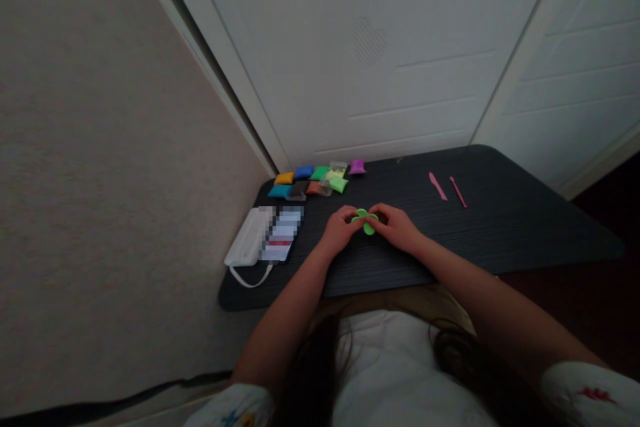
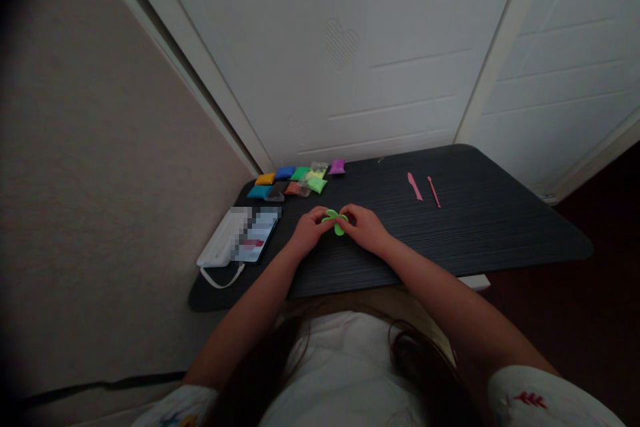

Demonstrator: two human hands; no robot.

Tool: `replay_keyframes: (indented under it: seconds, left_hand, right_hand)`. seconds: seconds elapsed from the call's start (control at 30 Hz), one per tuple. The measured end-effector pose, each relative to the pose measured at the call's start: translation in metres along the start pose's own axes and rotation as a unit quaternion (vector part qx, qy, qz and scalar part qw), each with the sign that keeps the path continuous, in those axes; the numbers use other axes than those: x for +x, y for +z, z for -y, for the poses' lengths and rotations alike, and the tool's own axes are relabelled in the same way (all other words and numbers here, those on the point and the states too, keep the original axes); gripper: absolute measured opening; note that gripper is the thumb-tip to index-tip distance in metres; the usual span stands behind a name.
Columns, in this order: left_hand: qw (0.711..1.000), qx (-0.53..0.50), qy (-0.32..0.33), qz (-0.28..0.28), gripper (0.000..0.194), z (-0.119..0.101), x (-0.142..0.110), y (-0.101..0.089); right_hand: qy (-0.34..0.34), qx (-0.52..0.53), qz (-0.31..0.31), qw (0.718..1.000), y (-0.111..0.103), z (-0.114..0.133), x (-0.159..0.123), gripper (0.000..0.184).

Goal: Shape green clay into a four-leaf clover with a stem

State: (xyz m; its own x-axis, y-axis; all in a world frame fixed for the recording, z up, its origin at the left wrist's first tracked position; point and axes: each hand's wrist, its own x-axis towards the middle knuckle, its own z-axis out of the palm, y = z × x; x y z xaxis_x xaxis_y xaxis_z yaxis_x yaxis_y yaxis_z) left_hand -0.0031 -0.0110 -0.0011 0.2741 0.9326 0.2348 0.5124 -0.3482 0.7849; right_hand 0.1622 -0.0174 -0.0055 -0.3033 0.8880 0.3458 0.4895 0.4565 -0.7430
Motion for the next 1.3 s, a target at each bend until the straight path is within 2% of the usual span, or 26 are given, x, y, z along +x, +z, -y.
replay_keyframes:
  seconds: [0.13, 0.23, 0.3, 0.4, 0.47, 0.57, 0.73, 0.9, 1.03, 1.13, 1.23, 1.3]
  left_hand:
    - [1.000, 0.004, -0.017, 0.000, 0.017, 0.001, 0.002, 0.000]
    - [0.999, 0.023, -0.021, 0.011, 0.015, 0.003, 0.002, 0.001]
    - [0.999, 0.037, -0.016, 0.018, 0.016, 0.004, 0.001, 0.002]
    - [0.998, 0.046, -0.019, 0.029, 0.019, 0.007, 0.004, 0.003]
    - [0.997, 0.050, -0.029, 0.047, 0.020, 0.009, 0.010, 0.002]
    - [0.995, 0.068, -0.033, 0.063, 0.022, 0.011, 0.027, 0.001]
    - [0.992, 0.105, -0.018, 0.066, 0.021, 0.013, 0.051, 0.004]
    - [0.992, 0.114, 0.007, 0.047, 0.021, 0.015, 0.053, 0.008]
    - [0.997, 0.058, -0.048, 0.018, 0.028, 0.022, 0.054, 0.002]
    - [0.996, 0.008, -0.092, -0.002, 0.029, 0.026, 0.054, -0.001]
    - [0.996, 0.003, -0.090, 0.003, 0.024, 0.026, 0.052, -0.003]
    - [0.996, 0.013, -0.083, 0.005, 0.023, 0.025, 0.052, -0.003]
  right_hand:
    - [-0.011, -0.025, 0.000, 1.000, -0.010, 0.001, 0.003, 0.023]
    - [0.036, -0.081, -0.044, 0.995, -0.038, -0.015, 0.008, 0.026]
    - [0.099, -0.170, -0.078, 0.977, -0.067, -0.035, 0.009, 0.028]
    - [0.205, -0.317, -0.108, 0.920, -0.115, -0.074, 0.005, 0.036]
    - [0.285, -0.357, -0.066, 0.887, -0.141, -0.097, 0.002, 0.040]
    - [0.343, -0.347, 0.027, 0.872, -0.163, -0.119, 0.007, 0.033]
    - [0.367, -0.341, 0.092, 0.860, -0.173, -0.131, 0.025, 0.024]
    - [0.395, -0.342, 0.073, 0.850, -0.183, -0.146, 0.022, 0.025]
    - [0.407, -0.326, 0.080, 0.850, -0.192, -0.158, 0.022, 0.031]
    - [0.405, -0.344, 0.098, 0.842, -0.192, -0.161, 0.027, 0.026]
    - [0.413, -0.391, 0.106, 0.816, -0.188, -0.158, 0.031, 0.024]
    - [0.417, -0.399, 0.119, 0.808, -0.185, -0.156, 0.033, 0.023]
